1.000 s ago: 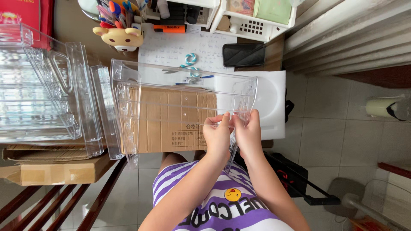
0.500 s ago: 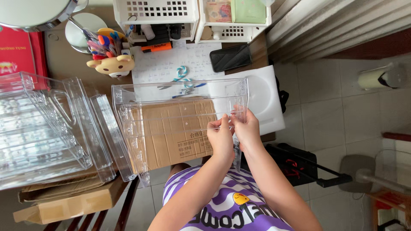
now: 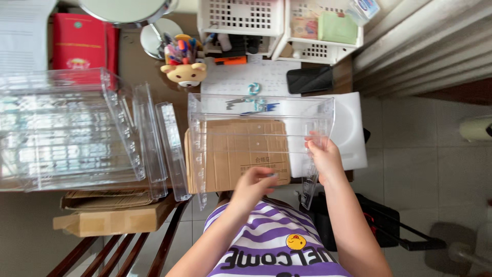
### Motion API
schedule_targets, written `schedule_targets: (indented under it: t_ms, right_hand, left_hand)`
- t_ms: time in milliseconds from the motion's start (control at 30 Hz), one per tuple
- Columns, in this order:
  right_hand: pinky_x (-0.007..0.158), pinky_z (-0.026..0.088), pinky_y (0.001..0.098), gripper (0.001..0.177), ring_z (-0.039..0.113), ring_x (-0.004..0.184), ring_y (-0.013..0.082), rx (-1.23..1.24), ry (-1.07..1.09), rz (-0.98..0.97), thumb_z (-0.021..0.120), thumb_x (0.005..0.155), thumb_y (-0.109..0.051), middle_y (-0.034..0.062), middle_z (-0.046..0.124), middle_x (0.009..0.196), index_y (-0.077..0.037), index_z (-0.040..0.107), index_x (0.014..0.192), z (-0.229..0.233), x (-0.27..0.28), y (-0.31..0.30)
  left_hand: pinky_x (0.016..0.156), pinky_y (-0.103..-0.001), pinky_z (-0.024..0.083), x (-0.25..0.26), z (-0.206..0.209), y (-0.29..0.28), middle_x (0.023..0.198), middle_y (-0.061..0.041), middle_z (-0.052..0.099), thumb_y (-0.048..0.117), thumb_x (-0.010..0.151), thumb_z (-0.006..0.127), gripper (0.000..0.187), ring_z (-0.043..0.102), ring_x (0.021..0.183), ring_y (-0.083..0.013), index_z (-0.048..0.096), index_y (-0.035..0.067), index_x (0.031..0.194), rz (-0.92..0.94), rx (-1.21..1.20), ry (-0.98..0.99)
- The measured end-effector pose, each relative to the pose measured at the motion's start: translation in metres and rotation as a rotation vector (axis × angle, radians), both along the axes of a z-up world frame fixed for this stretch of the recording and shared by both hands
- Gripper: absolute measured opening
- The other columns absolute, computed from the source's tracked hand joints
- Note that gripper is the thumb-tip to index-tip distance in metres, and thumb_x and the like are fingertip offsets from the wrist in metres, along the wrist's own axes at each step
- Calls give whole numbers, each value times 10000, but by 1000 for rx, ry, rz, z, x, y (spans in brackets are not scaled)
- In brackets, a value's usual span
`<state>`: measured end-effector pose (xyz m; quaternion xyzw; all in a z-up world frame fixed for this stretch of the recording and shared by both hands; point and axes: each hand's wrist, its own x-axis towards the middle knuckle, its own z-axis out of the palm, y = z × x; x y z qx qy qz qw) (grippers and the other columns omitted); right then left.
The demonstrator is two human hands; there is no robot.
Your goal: The person assembles a clear plastic storage organizer by slotting multiple shelves into a frame and then places the unit onto a desk.
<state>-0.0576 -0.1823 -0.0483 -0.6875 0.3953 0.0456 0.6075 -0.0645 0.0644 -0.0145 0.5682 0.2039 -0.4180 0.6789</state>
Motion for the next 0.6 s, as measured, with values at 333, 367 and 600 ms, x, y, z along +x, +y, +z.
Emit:
schedule_targets:
  t_ms: [333, 367, 600]
  right_hand:
    - [865, 539, 313, 311, 661, 994, 149, -81, 68, 58, 612, 999, -129, 66, 715, 1170, -66, 650, 1301, 12, 2, 1]
    - [878, 528, 318, 318, 660, 1007, 160, -98, 71, 89, 630, 1006, -143, 94, 720, 1171, -53, 655, 1311, 19, 3, -2]
    - [1074, 488, 404, 317, 608, 1146, 294, -1191, -704, 163, 709, 992, -23, 170, 633, 1159, -5, 585, 1282, 84, -16, 66]
  left_hand:
    - [950, -426, 510, 69, 4, 143, 1254, -217, 637, 311, 812, 827, 723, 625, 1172, -299, 533, -35, 1375, 131, 685, -753]
    - [950, -426, 510, 78, -3, 140, 1254, -217, 637, 311, 812, 827, 723, 625, 1172, -299, 533, -35, 1375, 141, 689, -754]
    - [1071, -418, 464, 98, -27, 134, 1337, -217, 668, 327, 819, 698, 728, 631, 1284, -291, 491, 34, 1452, -22, 278, -384]
